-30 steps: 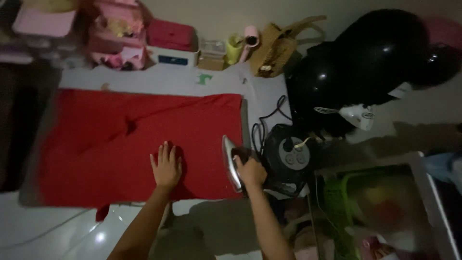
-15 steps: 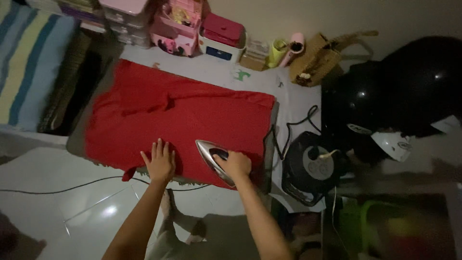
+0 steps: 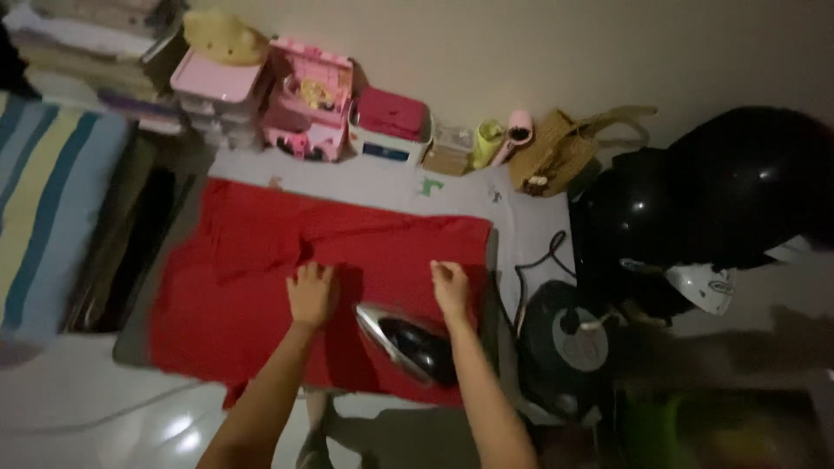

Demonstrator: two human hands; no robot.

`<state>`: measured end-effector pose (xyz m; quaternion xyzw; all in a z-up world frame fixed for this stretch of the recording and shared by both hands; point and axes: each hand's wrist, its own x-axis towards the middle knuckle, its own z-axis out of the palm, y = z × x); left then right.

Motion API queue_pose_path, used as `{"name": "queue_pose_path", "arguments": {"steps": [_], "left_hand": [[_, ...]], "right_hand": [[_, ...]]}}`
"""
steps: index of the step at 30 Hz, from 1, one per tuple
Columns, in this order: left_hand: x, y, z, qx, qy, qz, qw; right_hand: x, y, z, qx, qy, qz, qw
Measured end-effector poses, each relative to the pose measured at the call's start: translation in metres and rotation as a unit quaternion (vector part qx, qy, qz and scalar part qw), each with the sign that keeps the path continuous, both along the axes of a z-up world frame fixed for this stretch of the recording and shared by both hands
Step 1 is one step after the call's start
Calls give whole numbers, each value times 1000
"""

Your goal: Ironing a red cloth and then folding it neatly on a table.

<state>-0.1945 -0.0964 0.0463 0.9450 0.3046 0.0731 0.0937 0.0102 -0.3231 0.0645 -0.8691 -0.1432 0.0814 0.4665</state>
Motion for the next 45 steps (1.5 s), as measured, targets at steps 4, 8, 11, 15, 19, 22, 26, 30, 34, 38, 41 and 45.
{"name": "queue_pose_path", "arguments": {"steps": [4, 8, 11, 15, 19, 22, 26, 30, 34, 38, 41, 45], "left_hand": [[68, 32, -22, 31, 18, -69, 997], [119, 64, -26, 87, 44, -171, 981], [135, 81, -31, 85, 91, -218, 968], [142, 90, -25, 49, 127, -236, 962], [141, 99, -39, 81, 75, -250, 962], [140, 105, -40, 127, 25, -254, 958], [136, 115, -45, 84, 77, -254, 961], [123, 124, -52, 66, 90, -281, 953], [121, 128, -70, 107, 3, -292, 950], [113, 127, -72, 81, 55, -295, 950], [103, 116, -59, 70, 76, -284, 953], [99, 106, -55, 68, 40, -262, 962]], "right_hand": [[84, 4, -70, 200, 238, -131, 941], [156, 0, -148, 328, 371, -278, 823], [184, 2, -174, 387, 369, -347, 770], [177, 31, -95, 310, 370, -401, 778], [170, 39, -57, 116, 352, -412, 832], [190, 8, -92, 202, 290, -415, 838], [180, -13, -53, 200, 268, -375, 865], [169, -30, -38, -63, 225, -300, 925], [172, -36, -48, -299, 195, -182, 916], [187, -60, -98, -335, -13, -154, 929], [192, -60, -97, -309, -9, -129, 942], [177, -31, -30, -276, 43, -142, 950]]}}
